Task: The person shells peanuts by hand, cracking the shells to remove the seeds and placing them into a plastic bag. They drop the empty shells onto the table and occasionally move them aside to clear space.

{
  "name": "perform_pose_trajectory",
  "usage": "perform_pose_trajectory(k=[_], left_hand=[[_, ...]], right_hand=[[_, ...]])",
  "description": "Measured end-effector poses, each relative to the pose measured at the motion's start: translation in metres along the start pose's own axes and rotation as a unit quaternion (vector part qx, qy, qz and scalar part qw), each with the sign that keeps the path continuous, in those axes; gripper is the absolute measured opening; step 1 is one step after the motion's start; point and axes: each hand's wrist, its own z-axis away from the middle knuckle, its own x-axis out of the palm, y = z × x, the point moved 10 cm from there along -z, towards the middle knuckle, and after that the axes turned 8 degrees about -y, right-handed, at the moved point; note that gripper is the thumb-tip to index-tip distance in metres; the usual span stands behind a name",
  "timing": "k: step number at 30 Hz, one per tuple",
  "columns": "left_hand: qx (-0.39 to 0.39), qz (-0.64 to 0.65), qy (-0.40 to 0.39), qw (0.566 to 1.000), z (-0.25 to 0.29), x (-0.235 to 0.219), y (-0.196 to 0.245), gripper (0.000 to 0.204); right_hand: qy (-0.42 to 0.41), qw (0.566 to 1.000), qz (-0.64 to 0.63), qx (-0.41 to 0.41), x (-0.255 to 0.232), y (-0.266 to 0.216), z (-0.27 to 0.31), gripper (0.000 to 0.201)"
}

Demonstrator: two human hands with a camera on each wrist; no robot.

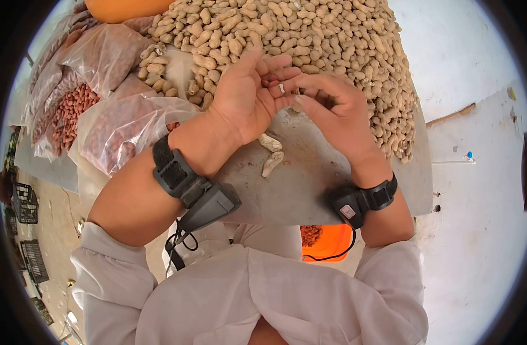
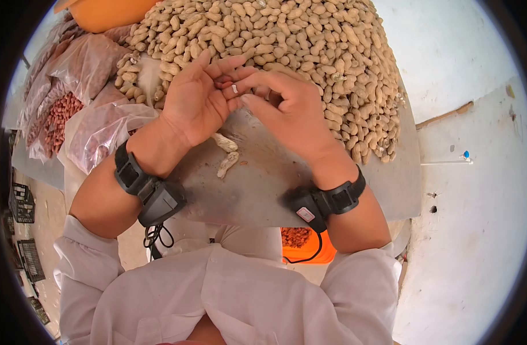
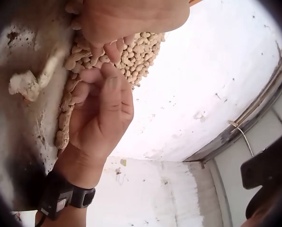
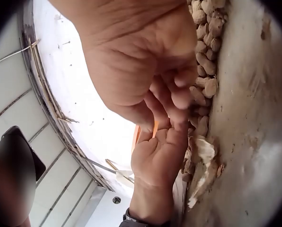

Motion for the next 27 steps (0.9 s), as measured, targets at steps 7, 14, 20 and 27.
perform_pose_trajectory(k=[7,14,20,27], left_hand=[[-0.043,0.023,-0.060,0.997,-0.001,0.005,-0.016,0.053],[-0.048,0.058,-0.140,0.987,-0.002,0.012,-0.016,0.055],[-0.033,-0.002,0.016,0.999,0.007,0.005,-0.005,0.050],[0.026,0.009,-0.003,1.000,-0.001,-0.014,0.009,0.039]], right_hand=[[0.038,0.985,0.161,-0.056,0.004,-0.006,0.001,0.008],[0.039,0.972,0.200,-0.116,-0.002,-0.025,0.003,0.003],[-0.143,0.989,0.024,-0.010,0.003,-0.010,0.004,0.008],[-0.094,0.987,0.118,0.062,-0.002,0.022,-0.001,0.012]])
